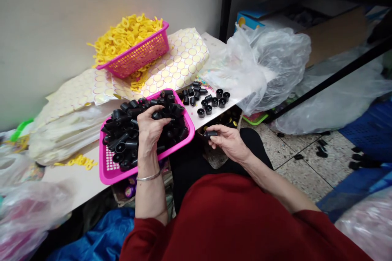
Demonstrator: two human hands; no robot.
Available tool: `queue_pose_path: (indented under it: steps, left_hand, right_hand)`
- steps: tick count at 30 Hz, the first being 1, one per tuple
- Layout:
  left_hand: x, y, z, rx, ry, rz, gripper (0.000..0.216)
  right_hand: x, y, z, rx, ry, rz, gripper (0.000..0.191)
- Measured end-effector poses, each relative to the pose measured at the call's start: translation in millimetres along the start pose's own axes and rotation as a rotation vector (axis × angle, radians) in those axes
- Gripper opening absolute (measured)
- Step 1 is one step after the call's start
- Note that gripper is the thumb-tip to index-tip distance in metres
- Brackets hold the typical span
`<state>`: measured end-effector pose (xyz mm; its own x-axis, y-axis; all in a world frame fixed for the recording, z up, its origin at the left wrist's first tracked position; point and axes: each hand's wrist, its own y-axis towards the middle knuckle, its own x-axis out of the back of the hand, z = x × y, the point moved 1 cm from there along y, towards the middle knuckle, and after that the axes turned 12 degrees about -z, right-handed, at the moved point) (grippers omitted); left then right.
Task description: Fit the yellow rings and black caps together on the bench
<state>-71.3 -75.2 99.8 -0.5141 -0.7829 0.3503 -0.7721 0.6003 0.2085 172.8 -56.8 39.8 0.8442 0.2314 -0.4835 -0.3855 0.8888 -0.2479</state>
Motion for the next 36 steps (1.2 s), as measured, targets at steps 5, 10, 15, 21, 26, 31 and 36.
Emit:
queue_pose_path:
  steps: [5,10,15,21,26,31,36]
  left_hand:
    - [6.8,-7.6,-9.4,0.069,-0.219,0.056,0.042]
    - [14.1,-8.7,-9.7,0.077,-0.293,0.029,0.047]
    - [18.6,-10.5,-15.2,0.257,-0.356,-0.041,0.035]
    - [23.9,-10.7,-18.7,0.407,-0.453,0.129,0.032]
    - [27.5,-18.9,-16.3,0.284,-0.242,0.103,0.031]
    - [31.2,-27.3,-13.2,0.134,0.049,0.077,0.029]
    - [28.5,-32.2,-10.6,-0.002,-0.071,-0.021,0.036]
  right_hand:
    - [0.0,1.0,-2.7,0.010,-0.019,0.017,0.034]
    - [-13.2,20.7,0.4,0.112,-0.085,0.041,0.032]
    - [-44.0,72.1,12.2,0.359,-0.277,0.097,0.026]
    - [-77.3,116.2,12.3,0.783,-0.623,0.174,0.018]
    - [-83.6,123.6,17.4,0.757,-0.807,0.341,0.023]
    - [-80.7,120.5,28.9,0.620,-0.700,0.395,0.021]
    - [-74.6,102.5,25.2,0.255,-0.235,0.135,0.033]
